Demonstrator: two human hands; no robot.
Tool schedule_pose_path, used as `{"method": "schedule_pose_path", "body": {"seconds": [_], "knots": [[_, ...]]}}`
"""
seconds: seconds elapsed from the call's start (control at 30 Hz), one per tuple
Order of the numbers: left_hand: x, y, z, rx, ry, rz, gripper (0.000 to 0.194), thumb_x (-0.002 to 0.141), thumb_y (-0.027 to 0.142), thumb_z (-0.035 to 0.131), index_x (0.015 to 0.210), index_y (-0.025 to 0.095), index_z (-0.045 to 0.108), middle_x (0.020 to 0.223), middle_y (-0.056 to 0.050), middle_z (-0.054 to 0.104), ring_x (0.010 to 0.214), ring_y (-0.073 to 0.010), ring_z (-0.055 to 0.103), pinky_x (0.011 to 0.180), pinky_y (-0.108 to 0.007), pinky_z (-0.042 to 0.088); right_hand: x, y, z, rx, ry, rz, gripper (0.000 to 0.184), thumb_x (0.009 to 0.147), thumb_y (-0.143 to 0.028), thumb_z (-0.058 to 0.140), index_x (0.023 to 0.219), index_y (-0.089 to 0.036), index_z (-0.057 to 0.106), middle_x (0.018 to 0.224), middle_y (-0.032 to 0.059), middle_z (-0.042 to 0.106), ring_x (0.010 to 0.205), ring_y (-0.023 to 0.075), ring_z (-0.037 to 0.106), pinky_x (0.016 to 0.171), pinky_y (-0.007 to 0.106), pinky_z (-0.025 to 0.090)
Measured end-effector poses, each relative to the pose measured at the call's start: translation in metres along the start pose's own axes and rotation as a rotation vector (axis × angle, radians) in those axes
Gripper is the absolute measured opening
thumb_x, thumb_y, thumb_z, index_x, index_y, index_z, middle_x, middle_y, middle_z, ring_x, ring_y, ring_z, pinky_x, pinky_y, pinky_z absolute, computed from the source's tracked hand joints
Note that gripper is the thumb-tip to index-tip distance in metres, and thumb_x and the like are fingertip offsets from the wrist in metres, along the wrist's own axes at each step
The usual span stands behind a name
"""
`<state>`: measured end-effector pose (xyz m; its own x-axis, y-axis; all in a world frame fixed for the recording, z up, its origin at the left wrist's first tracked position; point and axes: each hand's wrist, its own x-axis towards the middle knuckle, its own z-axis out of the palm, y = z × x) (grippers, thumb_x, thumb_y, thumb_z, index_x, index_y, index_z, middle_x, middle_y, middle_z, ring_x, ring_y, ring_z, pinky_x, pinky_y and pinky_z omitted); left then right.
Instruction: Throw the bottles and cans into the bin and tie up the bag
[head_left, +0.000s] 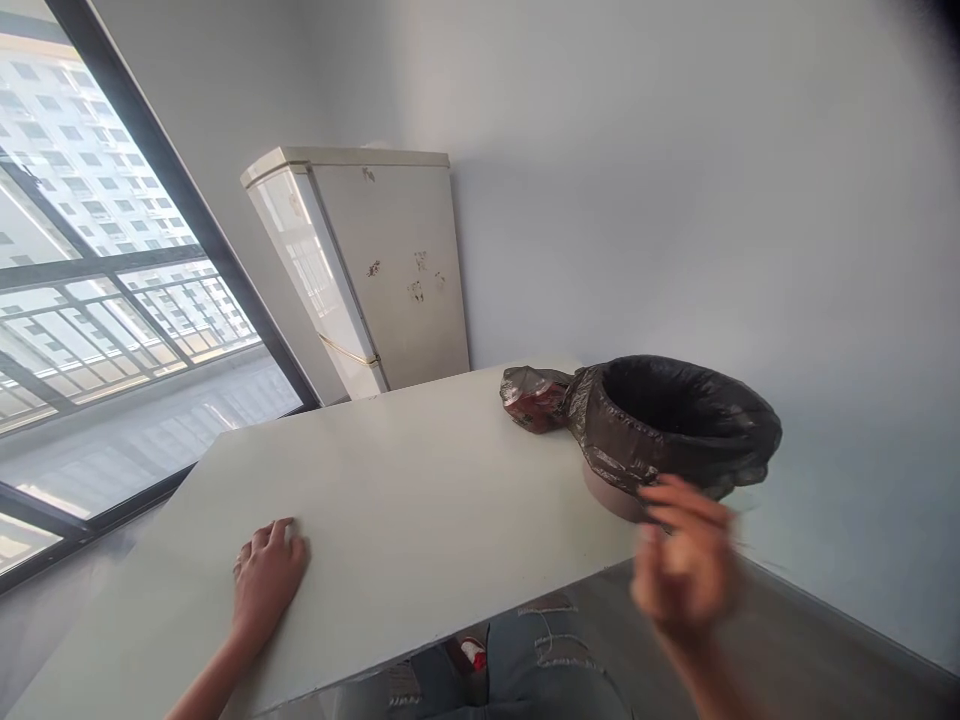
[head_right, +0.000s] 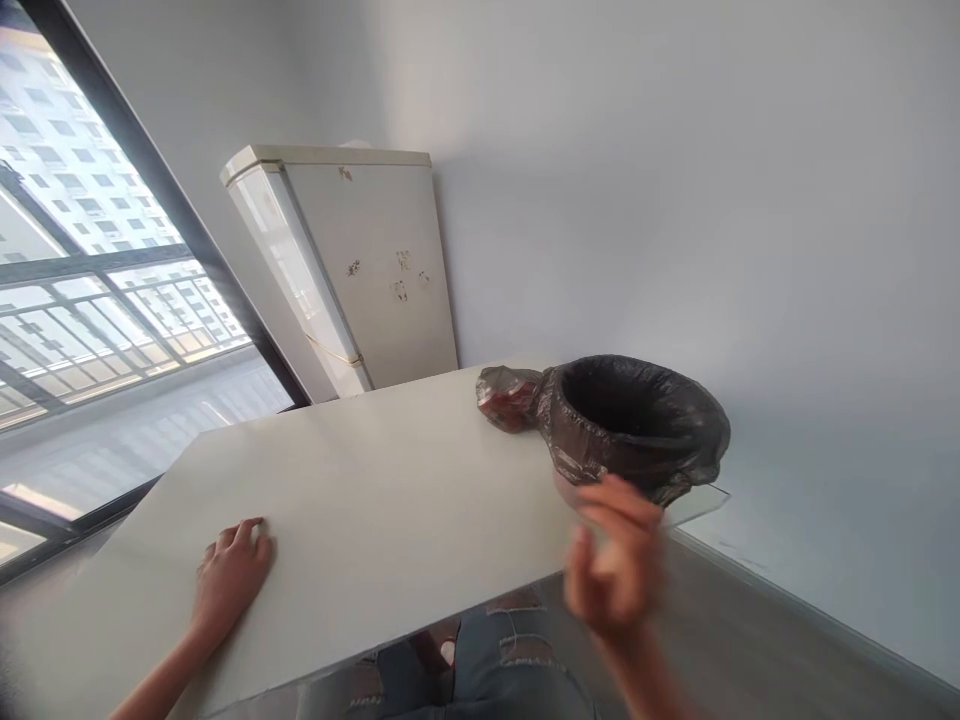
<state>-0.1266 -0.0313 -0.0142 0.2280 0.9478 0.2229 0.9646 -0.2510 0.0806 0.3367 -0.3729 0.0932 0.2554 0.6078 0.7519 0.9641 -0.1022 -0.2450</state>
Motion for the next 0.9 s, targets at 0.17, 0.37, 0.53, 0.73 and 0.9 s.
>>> {"method": "schedule_pose_path", "body": {"seconds": [0.17, 0.37, 0.53, 0.73, 0.9], "knots": [[-0.002, 0.006, -0.007, -0.008, -0.008, -0.028, 0.045, 0.103, 0.035, 0.037, 0.136, 0.016, 0.061, 0.136, -0.02, 0.062, 0.125, -0.0391, 0.058, 0.104, -0.052, 0.046, 0.042, -0.015, 0.085, 0.114, -0.121, 0.031, 0.037, 0.096, -0.036, 0.064, 0.129, -0.021, 0.063, 0.136, 0.0182, 0.059, 0.13, 0.0357, 0.056, 0.111, 0.057, 0.049], [-0.002, 0.008, -0.012, -0.039, -0.02, -0.034, 0.044, 0.103, 0.035, 0.037, 0.135, 0.016, 0.062, 0.136, -0.021, 0.062, 0.128, -0.0397, 0.056, 0.104, -0.053, 0.046, 0.1, 0.017, 0.171, 0.034, -0.001, 0.333, 0.045, 0.106, -0.029, 0.041, 0.144, -0.007, 0.049, 0.16, 0.0311, 0.038, 0.156, 0.0419, 0.028, 0.122, 0.066, 0.031], [-0.001, 0.011, -0.011, -0.04, -0.045, -0.085, 0.043, 0.104, 0.033, 0.036, 0.135, 0.018, 0.06, 0.138, -0.019, 0.06, 0.13, -0.0387, 0.054, 0.107, -0.052, 0.044, 0.131, 0.054, 0.192, 0.016, 0.057, 0.65, 0.044, 0.103, -0.03, 0.043, 0.134, -0.002, 0.057, 0.14, 0.0346, 0.055, 0.134, 0.0417, 0.052, 0.112, 0.057, 0.042], [0.0, 0.012, -0.011, -0.043, -0.055, -0.08, 0.042, 0.105, 0.034, 0.035, 0.135, 0.019, 0.06, 0.138, -0.018, 0.059, 0.129, -0.0388, 0.052, 0.108, -0.054, 0.044, 0.111, 0.018, 0.212, 0.09, -0.112, 0.487, 0.041, 0.104, -0.039, 0.05, 0.12, -0.006, 0.068, 0.107, 0.026, 0.072, 0.107, 0.038, 0.065, 0.101, 0.049, 0.048], [-0.002, 0.012, -0.012, -0.034, -0.049, -0.077, 0.042, 0.105, 0.033, 0.034, 0.134, 0.018, 0.06, 0.135, -0.018, 0.06, 0.128, -0.0391, 0.052, 0.108, -0.054, 0.043, 0.103, -0.023, 0.209, 0.387, -0.169, 0.2, 0.043, 0.105, -0.039, 0.052, 0.136, -0.011, 0.063, 0.129, 0.0205, 0.07, 0.112, 0.0311, 0.066, 0.101, 0.043, 0.051]]}}
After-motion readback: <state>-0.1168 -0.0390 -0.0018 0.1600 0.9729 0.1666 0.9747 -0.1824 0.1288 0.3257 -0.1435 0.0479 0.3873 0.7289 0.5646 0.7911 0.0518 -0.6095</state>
